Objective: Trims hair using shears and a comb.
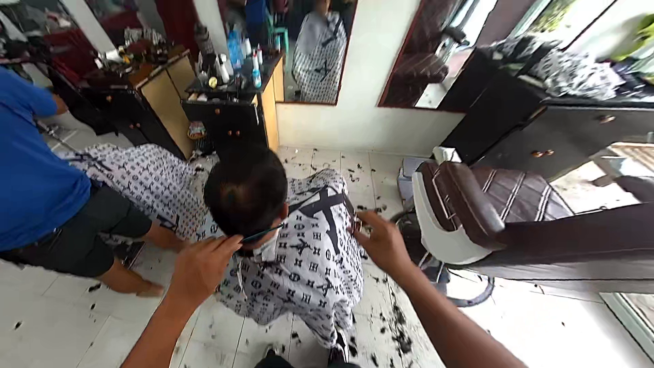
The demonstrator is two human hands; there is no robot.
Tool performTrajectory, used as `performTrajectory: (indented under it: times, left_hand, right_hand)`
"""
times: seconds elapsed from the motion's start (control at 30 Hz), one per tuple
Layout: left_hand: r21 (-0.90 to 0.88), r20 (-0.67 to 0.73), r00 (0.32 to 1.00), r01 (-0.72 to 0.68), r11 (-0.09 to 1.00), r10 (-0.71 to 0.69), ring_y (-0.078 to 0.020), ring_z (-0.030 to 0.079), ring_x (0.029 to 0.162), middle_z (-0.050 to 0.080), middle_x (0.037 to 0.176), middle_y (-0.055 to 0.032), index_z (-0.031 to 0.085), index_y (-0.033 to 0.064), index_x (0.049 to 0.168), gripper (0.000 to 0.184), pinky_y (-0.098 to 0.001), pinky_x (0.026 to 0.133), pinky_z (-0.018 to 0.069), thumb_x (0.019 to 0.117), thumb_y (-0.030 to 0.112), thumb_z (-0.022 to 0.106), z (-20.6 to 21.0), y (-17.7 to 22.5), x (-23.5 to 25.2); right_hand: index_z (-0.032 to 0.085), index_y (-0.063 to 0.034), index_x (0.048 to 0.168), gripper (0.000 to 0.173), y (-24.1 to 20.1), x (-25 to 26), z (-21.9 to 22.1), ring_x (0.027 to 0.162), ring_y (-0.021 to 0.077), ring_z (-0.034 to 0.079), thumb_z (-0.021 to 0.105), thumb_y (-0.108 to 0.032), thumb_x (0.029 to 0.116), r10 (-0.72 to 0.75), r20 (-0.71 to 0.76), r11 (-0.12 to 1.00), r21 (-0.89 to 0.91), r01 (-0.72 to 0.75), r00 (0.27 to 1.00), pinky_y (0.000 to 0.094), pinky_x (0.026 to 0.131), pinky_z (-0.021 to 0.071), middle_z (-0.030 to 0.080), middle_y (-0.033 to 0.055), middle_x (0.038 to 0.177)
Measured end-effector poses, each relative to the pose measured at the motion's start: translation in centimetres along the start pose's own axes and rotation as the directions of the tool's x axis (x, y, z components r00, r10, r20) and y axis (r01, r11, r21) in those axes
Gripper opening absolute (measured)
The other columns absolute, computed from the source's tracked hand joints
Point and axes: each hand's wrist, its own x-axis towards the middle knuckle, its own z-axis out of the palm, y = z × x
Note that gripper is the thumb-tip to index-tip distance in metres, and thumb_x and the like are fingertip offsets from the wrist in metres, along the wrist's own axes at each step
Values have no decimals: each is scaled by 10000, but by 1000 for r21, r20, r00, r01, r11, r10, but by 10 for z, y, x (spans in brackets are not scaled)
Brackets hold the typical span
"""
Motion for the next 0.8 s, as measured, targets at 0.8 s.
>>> performTrajectory:
  times: [0.8]
  left_hand:
    - [-464, 53, 970, -186, 866, 236, -287, 735, 810, 749, 945, -166, 747, -6, 1114, 296, -467, 732, 598, 1055, 203, 547, -7, -92, 19]
  right_hand:
    - [698, 31, 1104, 382, -122, -80, 73, 885, 388, 684, 823, -235, 860, 371, -275, 914, -59, -401, 887, 649, 791, 522, 711, 205, 957]
